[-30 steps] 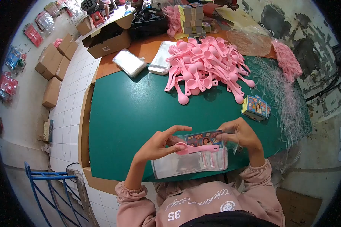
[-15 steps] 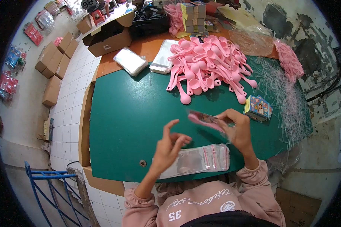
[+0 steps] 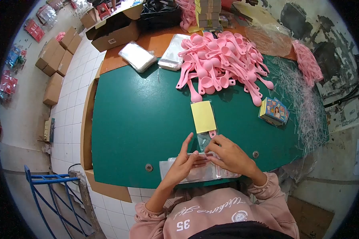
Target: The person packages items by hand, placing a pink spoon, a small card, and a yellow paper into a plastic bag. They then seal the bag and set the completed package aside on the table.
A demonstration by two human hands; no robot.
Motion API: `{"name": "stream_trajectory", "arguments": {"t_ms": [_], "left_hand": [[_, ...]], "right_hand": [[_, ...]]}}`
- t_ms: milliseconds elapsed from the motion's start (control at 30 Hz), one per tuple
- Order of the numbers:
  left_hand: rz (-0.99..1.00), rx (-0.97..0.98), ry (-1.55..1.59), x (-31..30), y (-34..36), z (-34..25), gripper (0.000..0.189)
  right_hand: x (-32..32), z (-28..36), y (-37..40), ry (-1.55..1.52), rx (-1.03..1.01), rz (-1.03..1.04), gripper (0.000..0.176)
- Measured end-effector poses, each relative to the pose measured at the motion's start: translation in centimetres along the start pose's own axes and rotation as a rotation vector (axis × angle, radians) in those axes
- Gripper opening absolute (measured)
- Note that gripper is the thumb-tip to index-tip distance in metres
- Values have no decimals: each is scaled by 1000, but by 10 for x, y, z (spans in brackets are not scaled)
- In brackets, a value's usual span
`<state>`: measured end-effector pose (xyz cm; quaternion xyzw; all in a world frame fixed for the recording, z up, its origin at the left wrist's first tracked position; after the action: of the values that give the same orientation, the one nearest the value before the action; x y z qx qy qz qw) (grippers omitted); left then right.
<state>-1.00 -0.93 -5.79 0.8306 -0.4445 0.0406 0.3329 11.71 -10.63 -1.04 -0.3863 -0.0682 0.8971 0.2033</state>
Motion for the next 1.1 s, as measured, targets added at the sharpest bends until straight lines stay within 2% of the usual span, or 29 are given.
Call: {"name": "stream_trajectory", "arguments": {"t_ms": [133,200,300,400,500,533,600,667,733,767,800,833,900,933,1000,1067,1100], "left_hand": [[-13,102,-67,4,-1,-1,56],[-75,232,-388,7,4,-10,53],[-101,166,-240,10,2,-16,49],[-55,194,-257,8,-12,-13,46],[-91,214,-218,10,-14,-17,41],[-85,214,-221,12,-15,-19,41],[-211,231,-111,12,-15,-23,38],[-196,237,-120,5,-15,-28,34],[-89,181,-172,3,-13,-28,26],[-82,181,-174,2,-14,-27,26],[-71,186,-219,2,-15,-26,24],[-60,192,-265,2,-15,-25,23],[-55,178,-228,5,-13,-22,23],[-60,163,-191,6,-12,-21,23],[-59,170,-163,6,-11,-20,23],[-57,159,-135,10,-12,-19,23],[-58,170,-124,12,-12,-21,23]], "right_hand": [[2,-4,-6,-27,18,10,20],[2,-4,-6,-71,37,38,20],[2,0,-6,-26,-39,46,20],[4,6,-4,42,-136,79,18],[-1,8,-3,-15,-173,105,17],[-7,7,-4,-121,-181,132,18],[-25,4,-6,-227,-188,148,18],[-56,-1,-4,-385,-46,316,18],[-94,-18,-8,-549,82,321,16],[-113,-38,-9,-529,101,260,14],[-132,-61,-12,-479,241,129,11],[-152,-91,-23,-434,363,-48,17],[-186,-157,-7,999,-11,-645,32],[-187,-152,-7,997,-20,-647,32],[-196,-140,1,972,314,-676,46],[-157,-73,-14,445,77,-472,46],[-126,-54,-13,307,52,-346,49]]}}
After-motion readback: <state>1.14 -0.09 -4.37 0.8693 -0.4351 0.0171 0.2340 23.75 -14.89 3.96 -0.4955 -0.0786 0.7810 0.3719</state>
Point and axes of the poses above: each hand's wrist, its own y-axis away from the middle knuckle, its own x-axis out of the palm, z = x × y, the point moved 3 cm from there along -y, towards the middle knuckle, and after that the axes turned 15 degrees about -z, right-handed, at the moved point
